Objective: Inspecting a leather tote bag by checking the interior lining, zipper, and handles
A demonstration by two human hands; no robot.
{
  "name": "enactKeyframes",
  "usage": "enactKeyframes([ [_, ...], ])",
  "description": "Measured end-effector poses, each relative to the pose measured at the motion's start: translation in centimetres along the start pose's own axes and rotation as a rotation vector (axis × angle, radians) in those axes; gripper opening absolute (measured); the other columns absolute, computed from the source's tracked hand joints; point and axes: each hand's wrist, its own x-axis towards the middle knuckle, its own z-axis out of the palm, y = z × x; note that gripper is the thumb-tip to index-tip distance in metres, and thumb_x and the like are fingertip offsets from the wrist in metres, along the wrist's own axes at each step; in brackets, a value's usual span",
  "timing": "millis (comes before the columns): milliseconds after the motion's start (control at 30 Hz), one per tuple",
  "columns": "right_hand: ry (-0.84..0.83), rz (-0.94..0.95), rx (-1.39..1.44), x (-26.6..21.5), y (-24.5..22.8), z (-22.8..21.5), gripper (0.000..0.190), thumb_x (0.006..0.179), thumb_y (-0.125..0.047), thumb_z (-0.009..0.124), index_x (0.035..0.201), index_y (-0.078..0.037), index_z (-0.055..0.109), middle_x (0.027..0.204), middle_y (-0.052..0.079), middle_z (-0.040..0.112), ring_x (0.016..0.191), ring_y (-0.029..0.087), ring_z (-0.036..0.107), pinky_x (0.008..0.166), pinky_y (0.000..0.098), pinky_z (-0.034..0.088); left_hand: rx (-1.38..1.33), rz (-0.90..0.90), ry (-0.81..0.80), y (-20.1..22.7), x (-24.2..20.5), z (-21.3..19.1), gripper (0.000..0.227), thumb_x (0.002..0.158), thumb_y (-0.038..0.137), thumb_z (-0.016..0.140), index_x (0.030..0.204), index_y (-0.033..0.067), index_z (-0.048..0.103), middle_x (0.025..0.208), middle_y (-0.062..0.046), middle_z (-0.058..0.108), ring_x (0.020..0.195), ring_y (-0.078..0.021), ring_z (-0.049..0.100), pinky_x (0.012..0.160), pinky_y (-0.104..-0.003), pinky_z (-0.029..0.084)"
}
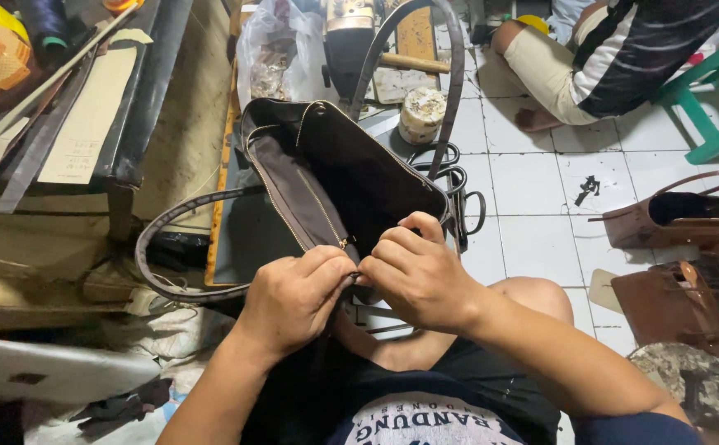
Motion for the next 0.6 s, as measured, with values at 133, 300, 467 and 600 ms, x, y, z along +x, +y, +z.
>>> enactKeyframes([
  [133,0.002,0.002,-0.002,-0.1,0.1,-0.1,0.024,0.104,-0.018,0.057,0.081,-0.012,0.063,0.076,0.002,0.051,0.077,0.022,0.060,0.090,0.0404,0.046,0.018,-0.002,-0.019,0.0,-0.1,0.1,0.015,0.101,0.029,0.056,0.097,0.0194,0.066,0.092,0.002,0.067,0.056,-0.0256,0.067,0.054,-0.036,0.054],
  [300,-0.054,-0.026,-0.037,0.3,0.2,-1.0,0.023,0.105,-0.019,0.054,0.085,-0.012,0.063,0.082,0.004,0.053,0.087,0.024,0.061,0.098,0.0466,0.043,0.063,0.010,-0.041,0.1,-0.1,-0.2,0.017,0.102,0.030,0.052,0.098,0.0185,0.064,0.092,0.000,0.065,0.056,-0.0261,0.066,0.055,-0.036,0.053],
  [467,-0.075,-0.023,0.006,-0.4,0.6,-1.2,0.020,0.104,-0.019,0.056,0.086,-0.012,0.064,0.081,0.003,0.053,0.087,0.024,0.062,0.098,0.0467,0.043,0.019,0.012,-0.050,0.3,0.2,-0.2,0.020,0.102,0.032,0.051,0.098,0.0178,0.065,0.093,-0.002,0.065,0.057,-0.0271,0.066,0.055,-0.037,0.053],
  [600,-0.108,-0.029,-0.046,-0.2,1.4,-2.6,0.022,0.106,-0.020,0.052,0.089,-0.012,0.063,0.085,0.004,0.055,0.093,0.025,0.062,0.102,0.0492,0.041,0.045,-0.001,-0.066,0.0,-0.2,-0.8,0.019,0.101,0.031,0.053,0.099,0.0174,0.066,0.094,-0.002,0.066,0.059,-0.0277,0.066,0.057,-0.037,0.053],
])
